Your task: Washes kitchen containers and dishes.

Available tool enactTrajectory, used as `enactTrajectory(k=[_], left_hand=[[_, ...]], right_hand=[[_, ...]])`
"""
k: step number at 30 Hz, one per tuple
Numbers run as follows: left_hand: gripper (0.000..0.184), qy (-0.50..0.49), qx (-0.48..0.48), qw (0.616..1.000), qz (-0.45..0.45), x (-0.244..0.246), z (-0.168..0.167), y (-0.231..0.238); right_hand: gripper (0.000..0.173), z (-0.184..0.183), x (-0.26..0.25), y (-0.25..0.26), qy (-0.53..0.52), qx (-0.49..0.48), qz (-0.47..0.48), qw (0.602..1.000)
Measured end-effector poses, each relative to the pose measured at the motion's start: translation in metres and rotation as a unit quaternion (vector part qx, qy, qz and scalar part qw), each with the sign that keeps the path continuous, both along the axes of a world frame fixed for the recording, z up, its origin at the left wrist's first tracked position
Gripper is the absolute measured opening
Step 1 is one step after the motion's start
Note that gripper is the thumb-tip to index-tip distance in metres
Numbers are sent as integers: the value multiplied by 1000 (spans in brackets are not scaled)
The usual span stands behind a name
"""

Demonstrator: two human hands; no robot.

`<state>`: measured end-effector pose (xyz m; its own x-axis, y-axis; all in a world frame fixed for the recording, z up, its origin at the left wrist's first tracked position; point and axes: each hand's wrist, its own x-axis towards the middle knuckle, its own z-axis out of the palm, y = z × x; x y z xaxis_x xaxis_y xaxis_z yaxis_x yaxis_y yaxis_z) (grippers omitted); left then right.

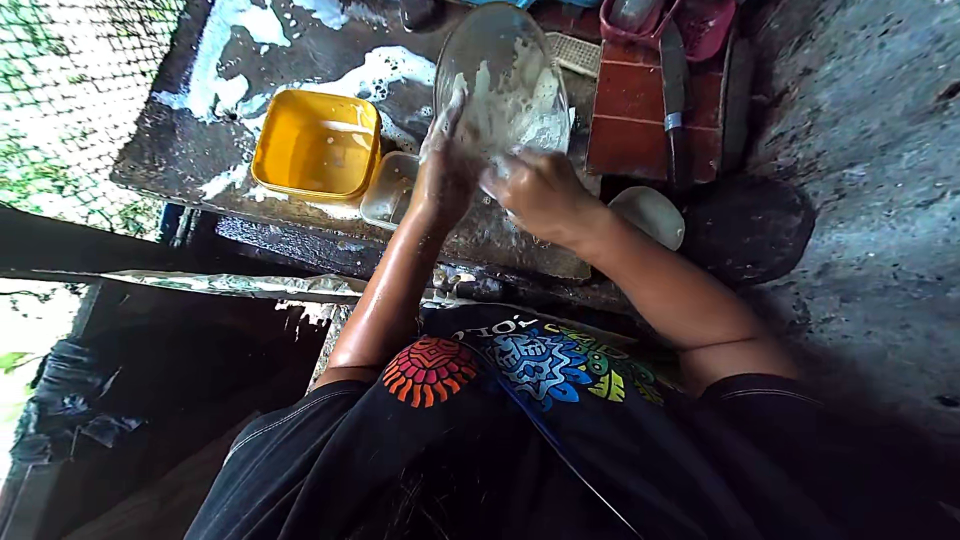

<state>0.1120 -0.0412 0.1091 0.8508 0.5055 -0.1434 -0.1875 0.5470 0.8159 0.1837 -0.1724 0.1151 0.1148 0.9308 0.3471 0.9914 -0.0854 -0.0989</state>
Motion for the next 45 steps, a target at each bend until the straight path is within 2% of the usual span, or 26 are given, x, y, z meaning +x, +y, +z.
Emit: enactTrajectory(k=[1, 2, 4, 5, 8, 12, 14, 15, 16, 17, 18, 20, 21, 23, 24, 27, 28, 30, 32, 33, 35, 36, 39, 41, 43, 45], left_hand=[[38, -7, 14, 1000, -18, -2, -2, 5], [47, -24, 18, 999, -35, -4, -6, 9], [78, -65, -24, 996, -57, -3, -17, 12], [82, -73, -52, 994, -58, -3, -19, 8], [68, -83, -123, 988, -48, -2, -23, -9], [59, -102, -148, 983, -34, 1, -24, -14], [34, -67, -42, 997, -3, -3, -18, -18], [40, -62, 51, 997, -2, -5, -21, -16], [75, -67, 149, 986, -6, -4, -27, -11], [98, -79, 230, 970, -20, -4, -30, -4], [110, -106, 292, 950, -36, -3, -29, 4], [118, -170, 360, 915, -69, -2, -17, 16], [118, -188, 377, 902, -97, -2, -10, 20], [119, -195, 401, 876, -181, -5, 2, 29], [122, -199, 412, 859, -228, -5, 5, 37], [122, -218, 409, 836, -293, -2, -4, 52], [115, -216, 393, 851, -275, -1, -11, 51], [85, -170, 325, 910, -194, -9, -19, 32], [51, -42, 161, 976, -143, -26, -4, -6], [54, 9, 51, 992, -116, -27, 5, -20], [62, -8, -115, 992, -44, -20, 2, -35], [60, -52, -137, 989, -18, -16, -9, -38], [39, -93, -25, 993, 67, -7, -21, -32], [40, -69, 99, 991, 52, -9, -27, -15], [39, -11, 204, 979, 19, -12, -19, 3], [32, 16, 230, 973, 11, -10, -12, 14]], right_hand=[[22, 0, 6, -3, 16, 24, 25, 999], [22, 1, 12, -6, 35, 54, 38, 997], [22, 7, 23, -13, 115, 139, 42, 983], [29, 9, 26, -16, 165, 179, 38, 969], [38, -6, 24, -16, 270, 256, 19, 928], [34, -32, 20, -16, 382, 242, 10, 892], [43, -33, 23, -25, 496, 206, 13, 843], [53, -30, 24, -30, 558, 189, 9, 808], [61, -28, 24, -34, 595, 180, 5, 784], [67, -27, 26, -40, 611, 172, 11, 772], [66, -28, 28, -46, 626, 173, 31, 760], [50, -30, 32, -54, 671, 196, 106, 708], [41, -30, 33, -56, 700, 216, 146, 665], [37, -41, 39, -62, 745, 243, 190, 592], [40, -43, 40, -64, 752, 248, 173, 586], [46, -24, 25, -54, 684, 252, 39, 683], [45, -18, 16, -49, 649, 274, -18, 709], [45, -13, 3, -41, 559, 337, -81, 754], [41, -14, -6, -39, 436, 383, -75, 811], [35, -15, -11, -39, 418, 398, -58, 815], [27, -18, -17, -36, 478, 412, -18, 775], [28, -21, -16, -35, 528, 409, -13, 744], [38, -27, -6, -42, 668, 327, 36, 667], [45, -26, -8, -46, 712, 253, 75, 651], [51, -24, -14, -44, 726, 225, 58, 647], [51, -29, -17, -38, 739, 239, 34, 629]])
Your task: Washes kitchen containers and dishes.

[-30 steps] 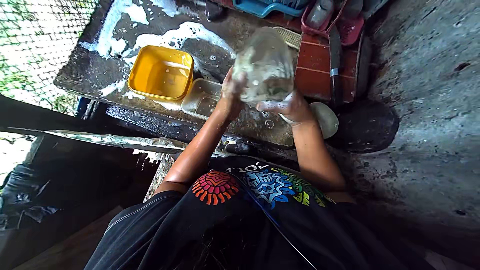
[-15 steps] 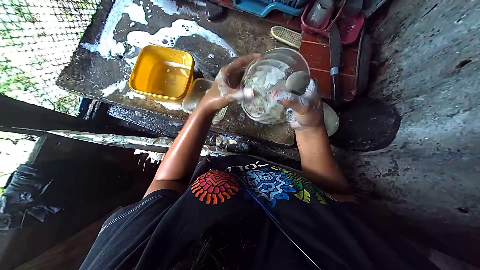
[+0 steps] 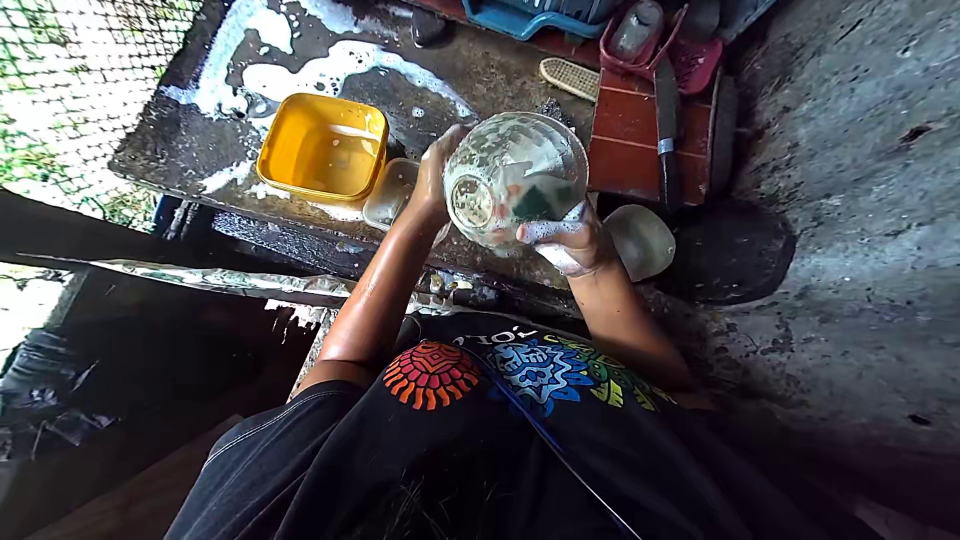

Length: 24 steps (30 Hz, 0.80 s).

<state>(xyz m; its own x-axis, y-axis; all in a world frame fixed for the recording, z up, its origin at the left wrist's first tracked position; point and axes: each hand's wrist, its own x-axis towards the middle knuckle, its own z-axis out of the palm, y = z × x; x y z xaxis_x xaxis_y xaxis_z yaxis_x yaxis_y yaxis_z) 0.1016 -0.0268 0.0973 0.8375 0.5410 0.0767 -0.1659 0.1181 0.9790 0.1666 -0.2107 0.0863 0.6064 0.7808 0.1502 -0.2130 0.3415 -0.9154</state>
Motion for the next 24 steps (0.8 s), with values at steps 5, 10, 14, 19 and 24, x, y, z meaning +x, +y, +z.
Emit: enactTrajectory(k=[5, 10, 14, 19, 24], left_hand=[[45, 16, -362, 928, -90, 8, -3, -12], [68, 141, -426, 868, -215, 8, -9, -12], [56, 199, -301, 867, -343, 6, -10, -3], [27, 267, -192, 918, -222, 7, -14, -13], [53, 257, -213, 931, -145, -6, -14, -30]], right_hand=[[43, 1, -1, 3, -252, -54, -102, 961], [41, 2, 10, -15, -497, -236, -17, 835], [39, 16, 13, -9, -546, -385, 117, 735], [45, -4, 5, 0, -556, -419, 139, 704], [29, -45, -1, -10, -694, -169, -10, 700]])
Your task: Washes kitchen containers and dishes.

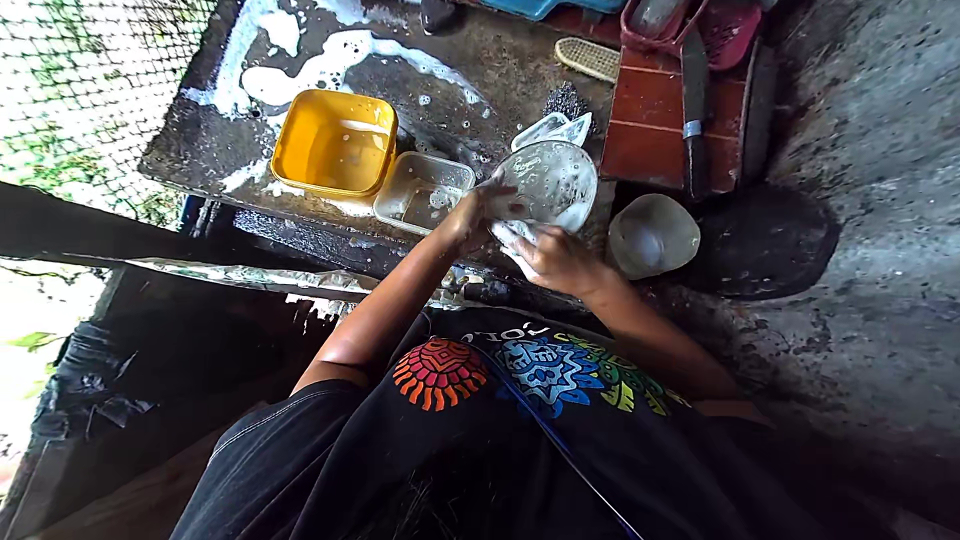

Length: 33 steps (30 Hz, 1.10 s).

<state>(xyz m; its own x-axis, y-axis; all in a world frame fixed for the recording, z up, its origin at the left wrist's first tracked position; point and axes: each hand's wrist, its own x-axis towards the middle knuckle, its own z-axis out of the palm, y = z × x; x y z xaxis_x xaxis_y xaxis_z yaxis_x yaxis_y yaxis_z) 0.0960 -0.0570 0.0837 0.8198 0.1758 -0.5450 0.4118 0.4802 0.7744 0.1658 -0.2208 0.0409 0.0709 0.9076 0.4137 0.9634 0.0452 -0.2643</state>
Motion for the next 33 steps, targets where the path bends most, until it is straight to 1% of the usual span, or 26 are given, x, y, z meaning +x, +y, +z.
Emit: enactTrajectory(k=[2, 3, 4, 6, 7, 9, 11, 12, 13, 14, 15, 18, 20, 21, 22, 23, 24, 25, 26, 27, 28, 29, 30, 31, 32, 33], left_hand=[[52, -30, -27, 999, 23, -4, -11, -7], [47, -41, -34, 998, 37, -7, -14, -11], [39, -52, -37, 997, 49, -9, -15, -15], [34, -73, -30, 996, 47, -12, -19, -15], [32, -77, -10, 996, 46, -13, -19, -14], [26, -88, 35, 994, 56, -14, -11, -18], [20, -137, 121, 982, 46, -16, -12, -17], [23, -163, 148, 975, 41, -17, -15, -13], [21, -175, 144, 972, 65, -15, -18, -11], [20, -180, 120, 971, 97, -13, -20, -8], [22, -187, 99, 970, 122, -11, -22, -6], [20, -190, 101, 967, 140, -11, -29, 1], [21, -199, 159, 963, 85, -17, -31, 8], [20, -202, 125, 969, 66, -18, -30, 12], [20, -199, 60, 977, 53, -18, -28, 13], [23, -183, 5, 983, 30, -20, -25, 13], [25, -154, -39, 987, 3, -22, -18, 11], [25, -115, -70, 991, -24, -23, -8, 8], [27, -91, -85, 991, -51, -24, 1, 4], [27, -81, -93, 990, -69, -24, 7, 1], [28, -76, -96, 990, -71, -24, 11, -2], [28, -65, -90, 992, -61, -24, 13, -5], [28, -45, -71, 996, -41, -23, 15, -7], [26, -29, -39, 999, -19, -23, 17, -9], [24, -15, -9, 1000, -1, -25, 16, -9], [23, -8, 14, 1000, 18, -26, 15, -9]], right_hand=[[22, -2, 7, 2, -37, 107, 21, 993], [20, 0, 9, 4, -14, 152, 16, 988], [20, 3, 10, 6, 23, 198, -12, 980], [26, 13, 8, 13, 57, 239, -124, 961], [31, 18, 7, 20, 41, 227, -191, 954], [46, 29, -1, 31, 1, 118, -284, 952], [73, 34, -12, 39, 11, -48, -299, 953], [79, 30, -15, 42, 6, -89, -284, 955], [80, 23, -18, 44, -21, -98, -267, 958], [77, 17, -20, 43, -53, -85, -250, 963], [68, 14, -19, 41, -79, -47, -221, 971], [27, 11, -11, 25, -66, 121, -80, 987], [19, 13, -4, 11, -9, 246, -44, 968], [20, 21, 2, 8, 47, 301, -54, 951], [21, 35, 9, 8, 115, 345, -67, 929], [23, 53, 19, 10, 193, 361, -67, 910], [25, 69, 32, 14, 278, 350, -41, 893], [25, 80, 44, 20, 367, 313, 15, 876], [28, 82, 56, 27, 455, 270, 84, 844], [33, 74, 65, 33, 542, 237, 148, 792], [37, 57, 72, 37, 614, 237, 172, 732], [36, 42, 68, 41, 648, 264, 138, 701], [33, 33, 59, 42, 647, 291, 71, 702], [27, 30, 46, 42, 615, 298, -9, 730], [27, 33, 31, 43, 592, 285, -79, 749], [31, 42, 18, 45, 590, 262, -128, 753]])
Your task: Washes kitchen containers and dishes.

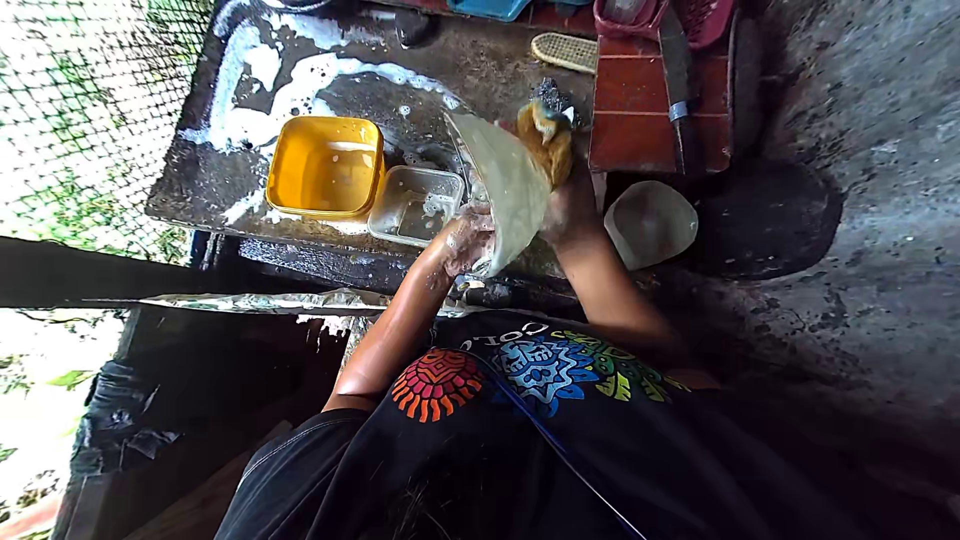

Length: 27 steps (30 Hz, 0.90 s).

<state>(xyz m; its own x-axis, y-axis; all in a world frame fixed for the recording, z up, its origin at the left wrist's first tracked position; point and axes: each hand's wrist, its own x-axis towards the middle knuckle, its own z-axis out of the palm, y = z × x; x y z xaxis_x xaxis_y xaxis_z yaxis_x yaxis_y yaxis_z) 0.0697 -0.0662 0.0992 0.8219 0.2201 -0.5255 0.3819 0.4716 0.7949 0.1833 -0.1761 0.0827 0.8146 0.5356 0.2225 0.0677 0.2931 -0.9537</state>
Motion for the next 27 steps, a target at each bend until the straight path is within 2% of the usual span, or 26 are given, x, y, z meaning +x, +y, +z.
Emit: enactTrajectory(k=[1, 3, 5, 8, 10, 13, 16, 18, 21, 24, 27], left_hand=[[22, 1, 22, 1000, 16, 0, -1, 0], [19, -4, 45, 997, 63, 1, -8, 1], [19, -59, 45, 990, 118, 3, -24, 5], [42, -148, 20, 981, 119, 6, -51, 20], [51, -141, 17, 983, 113, 6, -54, 25], [41, -99, 46, 988, 110, 8, -52, 21], [42, -70, 112, 990, 57, 6, -44, 12], [45, -62, 169, 983, 17, 8, -50, 6], [47, -59, 185, 981, -16, 13, -51, 0], [49, -54, 260, 961, -71, 16, -64, 4], [55, -26, 362, 925, -110, 15, -54, 8]], right_hand=[[32, 6, -8, 0, 32, -25, -1, 999], [35, 5, -10, -1, 209, 25, 50, 976], [32, -9, -8, -11, 275, 38, 65, 958], [24, -28, 0, -33, 225, -33, 38, 973], [25, -32, 8, -49, 178, -117, 25, 977], [29, -32, 18, -69, 41, -208, -1, 977], [31, -22, 26, -87, -61, -262, -58, 961], [31, -9, 28, -100, -115, -332, -113, 929], [45, 16, 30, -118, -174, -518, -168, 820], [51, 16, 47, -137, -131, -642, -143, 742], [46, 6, 64, -150, -130, -700, -84, 697]])
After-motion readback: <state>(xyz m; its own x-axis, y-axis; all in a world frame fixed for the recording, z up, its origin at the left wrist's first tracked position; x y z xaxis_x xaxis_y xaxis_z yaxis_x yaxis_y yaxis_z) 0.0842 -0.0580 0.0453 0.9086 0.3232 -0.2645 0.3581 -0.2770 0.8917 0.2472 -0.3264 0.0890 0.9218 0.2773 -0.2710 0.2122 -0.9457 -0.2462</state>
